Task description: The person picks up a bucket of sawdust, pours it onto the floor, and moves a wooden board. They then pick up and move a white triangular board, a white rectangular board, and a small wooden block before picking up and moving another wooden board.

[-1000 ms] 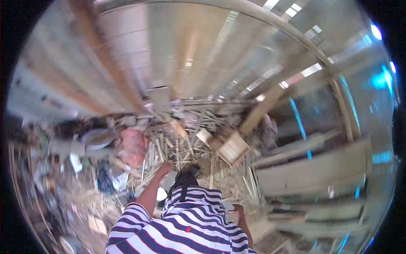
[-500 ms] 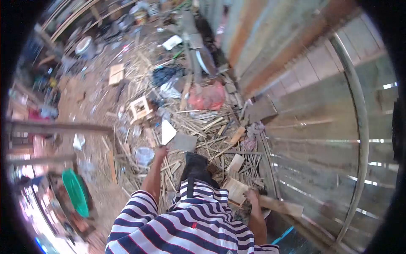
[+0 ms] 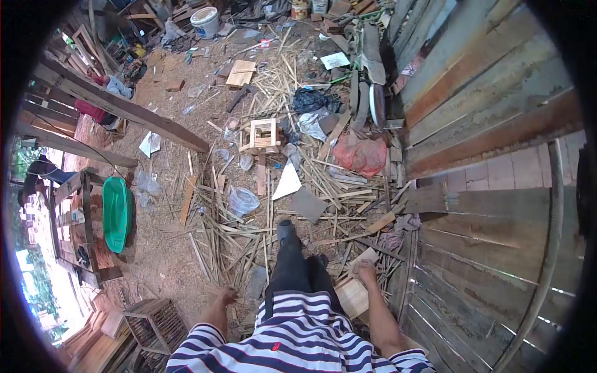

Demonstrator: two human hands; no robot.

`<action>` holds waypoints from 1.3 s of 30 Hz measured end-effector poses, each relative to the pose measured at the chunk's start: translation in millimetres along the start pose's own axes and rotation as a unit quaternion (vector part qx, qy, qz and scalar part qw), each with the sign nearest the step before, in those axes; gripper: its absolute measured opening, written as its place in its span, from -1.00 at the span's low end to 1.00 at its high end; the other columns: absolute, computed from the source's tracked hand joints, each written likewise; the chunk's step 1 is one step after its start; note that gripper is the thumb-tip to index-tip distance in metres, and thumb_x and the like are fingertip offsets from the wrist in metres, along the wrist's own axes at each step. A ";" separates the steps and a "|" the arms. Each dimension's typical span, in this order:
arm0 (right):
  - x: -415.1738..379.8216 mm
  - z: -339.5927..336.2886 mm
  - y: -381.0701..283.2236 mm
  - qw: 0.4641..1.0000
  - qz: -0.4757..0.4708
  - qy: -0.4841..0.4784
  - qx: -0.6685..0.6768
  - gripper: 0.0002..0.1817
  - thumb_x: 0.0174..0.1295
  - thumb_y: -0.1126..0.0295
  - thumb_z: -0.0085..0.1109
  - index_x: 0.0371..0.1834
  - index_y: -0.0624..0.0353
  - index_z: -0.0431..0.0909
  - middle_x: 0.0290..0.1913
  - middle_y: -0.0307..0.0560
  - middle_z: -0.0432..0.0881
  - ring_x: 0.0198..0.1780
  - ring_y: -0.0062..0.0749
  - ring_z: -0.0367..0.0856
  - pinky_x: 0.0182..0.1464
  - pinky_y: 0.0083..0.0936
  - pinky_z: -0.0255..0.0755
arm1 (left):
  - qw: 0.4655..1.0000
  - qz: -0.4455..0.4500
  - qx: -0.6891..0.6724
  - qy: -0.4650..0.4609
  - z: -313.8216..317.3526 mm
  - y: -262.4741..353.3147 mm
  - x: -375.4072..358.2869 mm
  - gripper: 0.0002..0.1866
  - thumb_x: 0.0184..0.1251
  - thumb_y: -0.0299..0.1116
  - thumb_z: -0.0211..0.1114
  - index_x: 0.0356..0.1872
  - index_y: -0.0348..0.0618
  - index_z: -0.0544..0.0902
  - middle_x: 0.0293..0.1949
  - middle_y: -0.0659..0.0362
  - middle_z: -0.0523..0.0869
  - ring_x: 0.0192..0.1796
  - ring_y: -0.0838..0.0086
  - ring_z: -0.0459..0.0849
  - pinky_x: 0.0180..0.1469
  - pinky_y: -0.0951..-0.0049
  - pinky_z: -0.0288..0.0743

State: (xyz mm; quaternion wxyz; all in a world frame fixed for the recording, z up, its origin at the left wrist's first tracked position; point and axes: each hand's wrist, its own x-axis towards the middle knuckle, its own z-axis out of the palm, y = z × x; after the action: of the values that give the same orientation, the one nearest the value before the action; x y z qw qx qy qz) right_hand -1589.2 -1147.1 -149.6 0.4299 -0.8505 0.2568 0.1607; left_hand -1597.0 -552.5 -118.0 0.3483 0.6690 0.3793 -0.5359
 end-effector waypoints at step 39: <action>537.7 448.4 -14.3 0.994 0.011 -0.087 -0.064 -0.46 0.05 0.28 0.16 0.08 0.35 0.32 0.00 0.26 0.45 0.09 0.03 0.39 0.09 -0.30 0.26 | 0.905 0.370 0.087 0.189 71.5 354.9 572.8 -0.54 0.02 -0.17 0.31 -0.18 -0.37 0.46 -0.29 -0.14 0.55 -0.22 0.05 0.54 -0.17 0.22 0.40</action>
State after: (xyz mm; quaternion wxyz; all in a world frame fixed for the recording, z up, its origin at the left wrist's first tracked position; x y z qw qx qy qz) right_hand -1165.5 -935.7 -665.5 0.3938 -0.8560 0.2175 0.2547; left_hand -1237.8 -704.7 -672.1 0.3838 0.8777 0.1150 -0.2628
